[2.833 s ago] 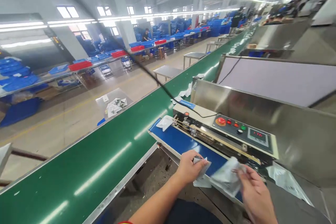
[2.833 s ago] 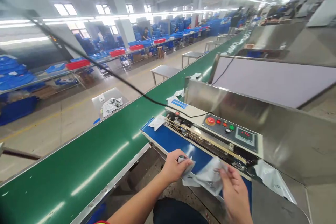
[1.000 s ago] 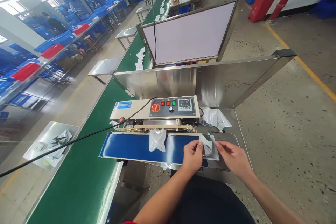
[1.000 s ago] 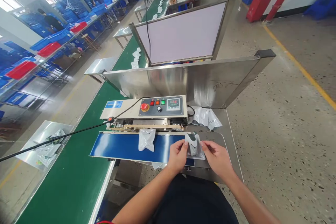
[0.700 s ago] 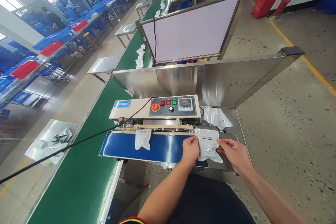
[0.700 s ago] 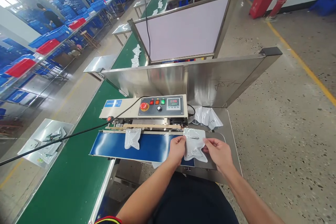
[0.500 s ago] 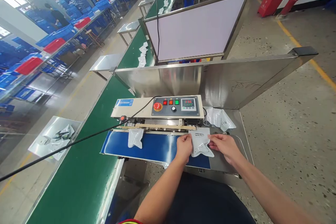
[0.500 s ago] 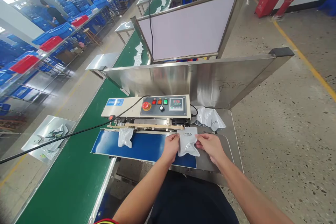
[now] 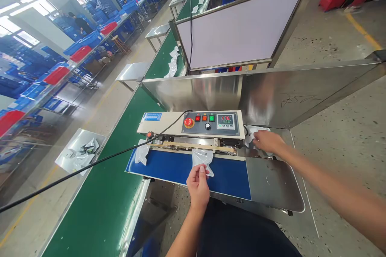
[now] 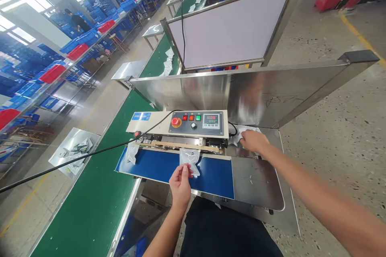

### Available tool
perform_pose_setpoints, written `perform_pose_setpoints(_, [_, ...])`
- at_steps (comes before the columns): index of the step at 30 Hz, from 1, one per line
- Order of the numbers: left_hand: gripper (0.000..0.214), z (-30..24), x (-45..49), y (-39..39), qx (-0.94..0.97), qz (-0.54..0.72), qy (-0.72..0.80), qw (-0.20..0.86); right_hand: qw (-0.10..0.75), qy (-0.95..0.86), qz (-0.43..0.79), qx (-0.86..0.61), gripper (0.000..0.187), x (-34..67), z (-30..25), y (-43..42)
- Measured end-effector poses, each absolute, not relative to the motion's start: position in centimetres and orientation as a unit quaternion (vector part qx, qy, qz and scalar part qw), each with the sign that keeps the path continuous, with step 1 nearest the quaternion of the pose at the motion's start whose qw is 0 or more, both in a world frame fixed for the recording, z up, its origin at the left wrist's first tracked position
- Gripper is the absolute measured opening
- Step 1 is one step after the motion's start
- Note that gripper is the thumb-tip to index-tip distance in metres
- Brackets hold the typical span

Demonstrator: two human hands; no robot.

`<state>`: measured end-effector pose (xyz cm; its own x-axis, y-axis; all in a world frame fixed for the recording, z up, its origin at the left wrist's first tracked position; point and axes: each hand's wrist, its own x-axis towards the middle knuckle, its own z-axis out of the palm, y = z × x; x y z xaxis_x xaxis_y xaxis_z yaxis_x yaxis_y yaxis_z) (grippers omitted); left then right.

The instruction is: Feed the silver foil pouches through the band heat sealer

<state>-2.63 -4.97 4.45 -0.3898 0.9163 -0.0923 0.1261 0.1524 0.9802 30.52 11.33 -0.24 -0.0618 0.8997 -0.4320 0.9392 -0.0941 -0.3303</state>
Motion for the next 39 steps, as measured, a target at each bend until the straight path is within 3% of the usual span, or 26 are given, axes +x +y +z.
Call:
perform_pose_setpoints(6, [0.032,5.2,4.6,-2.6,0.642,0.439,0.505,0.375,-0.054,0.684,-0.300,0.663,0.035,34.1,7.7,7.9])
perform_pose_setpoints(9, [0.041,5.7,8.8,-1.0,0.702,0.431,0.416,0.385,-0.095,0.653,-0.403,0.634,0.038,34.4,11.5,5.4])
perform_pose_setpoints(12, [0.032,6.1,11.2,-0.5,0.704,0.413,0.377,0.437,-0.168,0.565,-0.530,0.609,0.045,34.5,12.9,2.5])
perform_pose_setpoints(16, [0.045,6.0,11.1,-1.5,0.645,0.398,0.454,0.469,-0.315,0.467,-0.554,0.613,0.063,34.2,10.8,-2.1])
perform_pose_setpoints(21, [0.057,4.0,9.6,-2.9,0.567,0.365,0.524,0.521,-0.342,0.381,-0.488,0.707,0.059,32.0,5.2,-5.5])
perform_pose_setpoints(26, [0.060,1.0,8.5,-2.1,0.372,0.363,0.623,0.584,-0.368,0.222,-0.564,0.705,0.046,27.5,2.3,-3.9])
perform_pose_setpoints(31, [0.059,0.2,4.9,-0.8,0.311,0.403,0.638,0.579,-0.255,0.267,-0.633,0.680,0.042,25.9,2.7,0.6])
perform_pose_setpoints(35, [0.058,1.2,0.7,-1.6,0.330,0.471,0.677,0.459,-0.044,0.483,-0.453,0.748,0.037,29.3,2.4,5.7])
perform_pose_setpoints(39, [0.054,2.5,-1.5,-3.9,0.374,0.533,0.692,0.312,0.059,0.553,-0.342,0.758,0.025,31.1,0.7,10.1])
